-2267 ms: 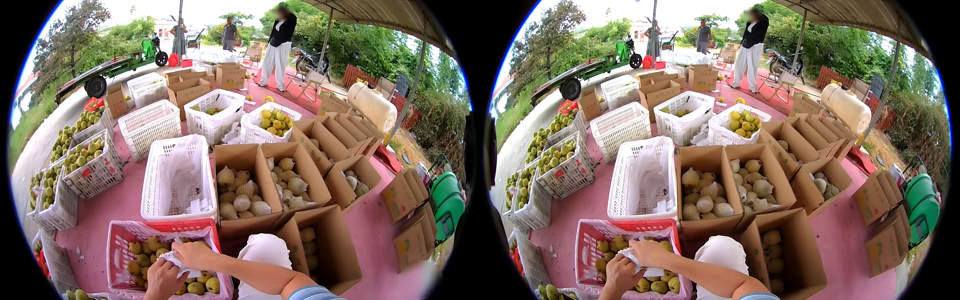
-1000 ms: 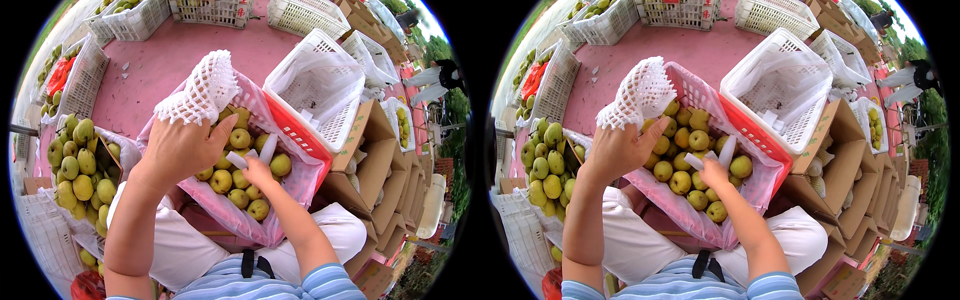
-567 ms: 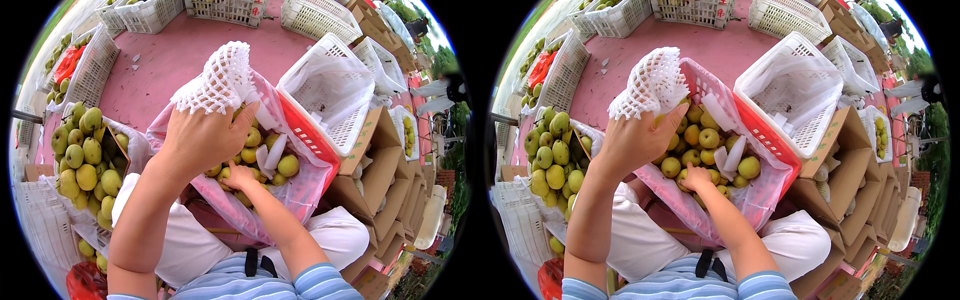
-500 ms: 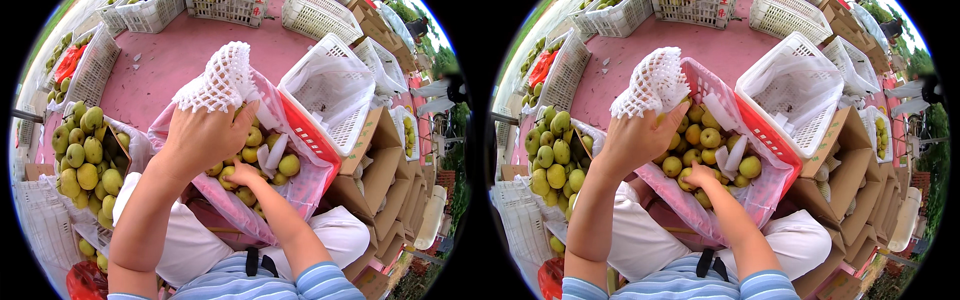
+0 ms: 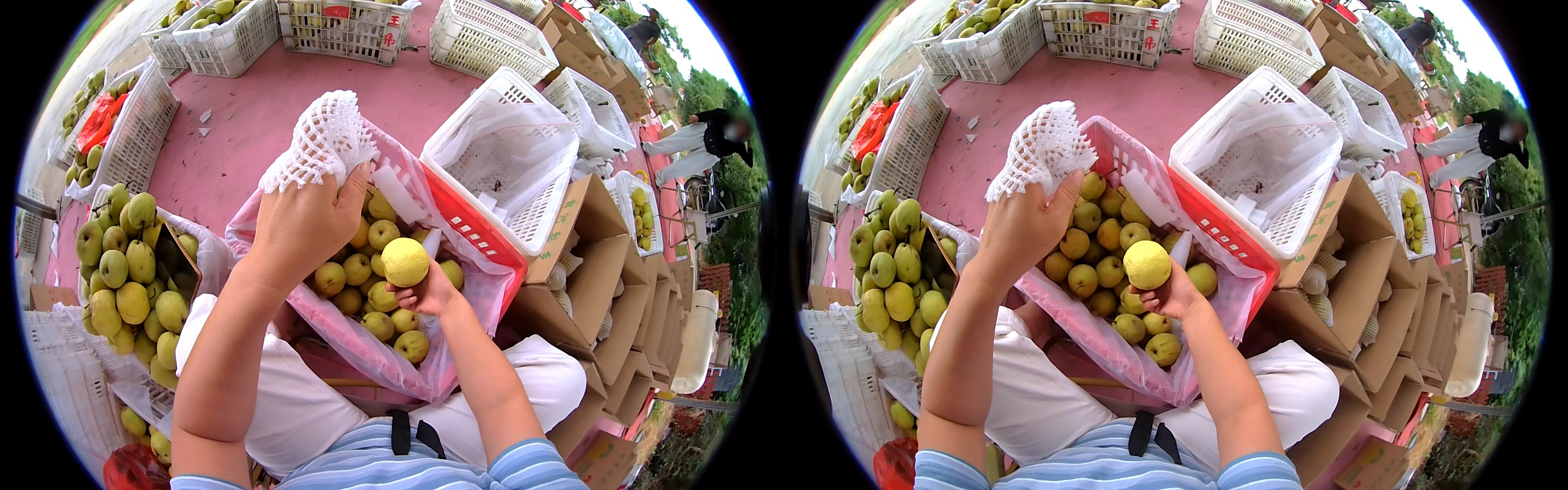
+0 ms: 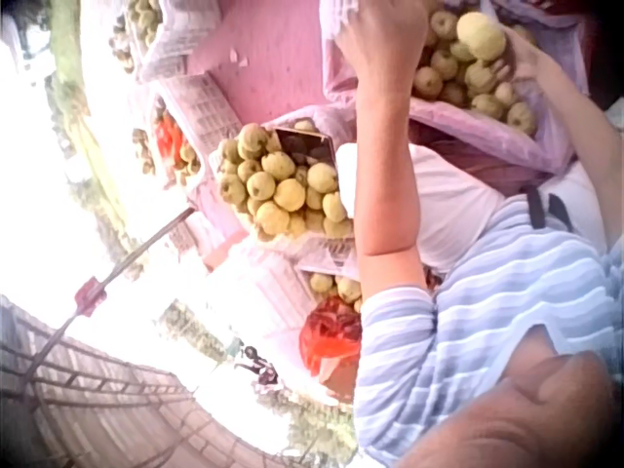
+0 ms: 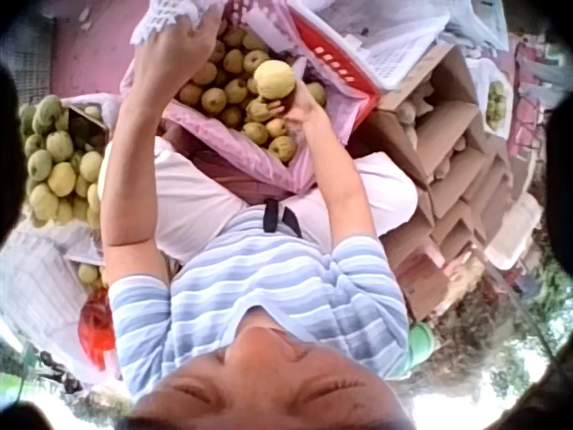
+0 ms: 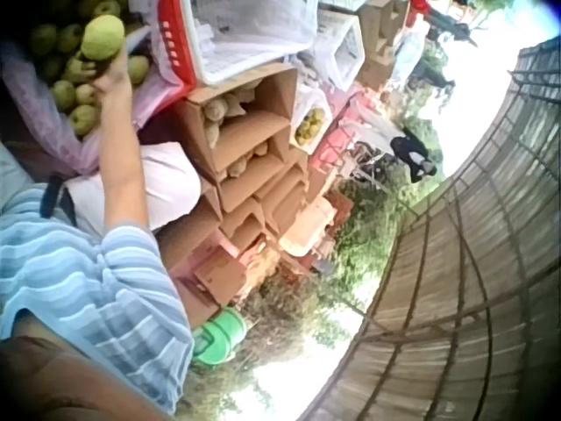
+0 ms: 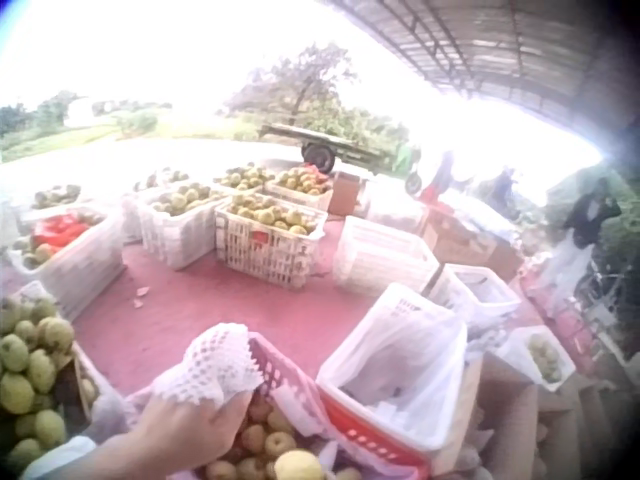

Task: The person sits on the ground and repeatedly picks pears from a basket, wraps each one in a white foam net, and places it into a cardboard box. The process is repeated continuously throughout the clip.

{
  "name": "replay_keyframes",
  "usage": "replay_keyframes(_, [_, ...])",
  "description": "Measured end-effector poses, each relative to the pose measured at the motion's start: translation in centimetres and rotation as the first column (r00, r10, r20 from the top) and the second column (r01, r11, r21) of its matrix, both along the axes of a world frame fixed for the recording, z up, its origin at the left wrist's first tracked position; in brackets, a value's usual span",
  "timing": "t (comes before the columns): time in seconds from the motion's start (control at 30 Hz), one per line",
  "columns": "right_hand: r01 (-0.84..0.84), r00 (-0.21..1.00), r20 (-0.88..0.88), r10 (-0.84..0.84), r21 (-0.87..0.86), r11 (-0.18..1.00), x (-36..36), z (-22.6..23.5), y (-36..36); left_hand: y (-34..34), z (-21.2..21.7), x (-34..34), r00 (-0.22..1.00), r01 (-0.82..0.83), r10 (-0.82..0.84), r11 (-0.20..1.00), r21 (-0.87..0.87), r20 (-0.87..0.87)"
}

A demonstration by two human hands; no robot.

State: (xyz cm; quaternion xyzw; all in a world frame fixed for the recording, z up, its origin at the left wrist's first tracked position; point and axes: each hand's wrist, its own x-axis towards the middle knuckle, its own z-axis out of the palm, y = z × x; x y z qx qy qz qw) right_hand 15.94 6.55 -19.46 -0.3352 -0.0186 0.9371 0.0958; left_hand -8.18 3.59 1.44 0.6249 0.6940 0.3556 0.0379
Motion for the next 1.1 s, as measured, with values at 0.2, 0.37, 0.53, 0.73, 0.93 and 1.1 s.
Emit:
replay_keyframes(0.2, [0.084,0.946,-0.314,-0.080,0.000,0.996,1.3,0.9,-0.6,-0.8,0.0,0.8,0.999,-0.013,0.018,0.994,-0.105,0.048])
replay_keyframes(0.37, [0.161,0.828,-0.552,-0.097,0.069,0.984,1.1,2.6,-1.7,-1.0,-1.9,1.2,0.997,0.070,-0.070,0.997,0.025,0.021])
replay_keyframes(0.53, [0.217,0.926,-0.344,-0.155,0.150,0.965,0.3,6.7,-1.2,-1.0,-0.4,2.3,0.931,0.329,-0.211,0.838,-0.435,0.297])
replay_keyframes(0.73, [0.175,0.980,-0.140,-0.141,0.274,0.946,-0.8,13.7,-2.0,-0.5,-4.1,4.9,0.431,0.574,-0.120,0.801,-0.169,0.894])
replay_keyframes(0.93, [0.166,0.983,-0.127,-0.129,0.350,0.922,1.4,16.4,-2.9,-0.7,-4.5,5.8,0.026,0.709,0.072,0.702,-0.070,0.997])
replay_keyframes(1.1, [0.152,0.959,0.091,-0.267,0.630,0.761,2.8,18.6,-4.1,-1.4,-3.0,5.3,0.435,0.745,-0.042,0.578,-0.333,0.900])
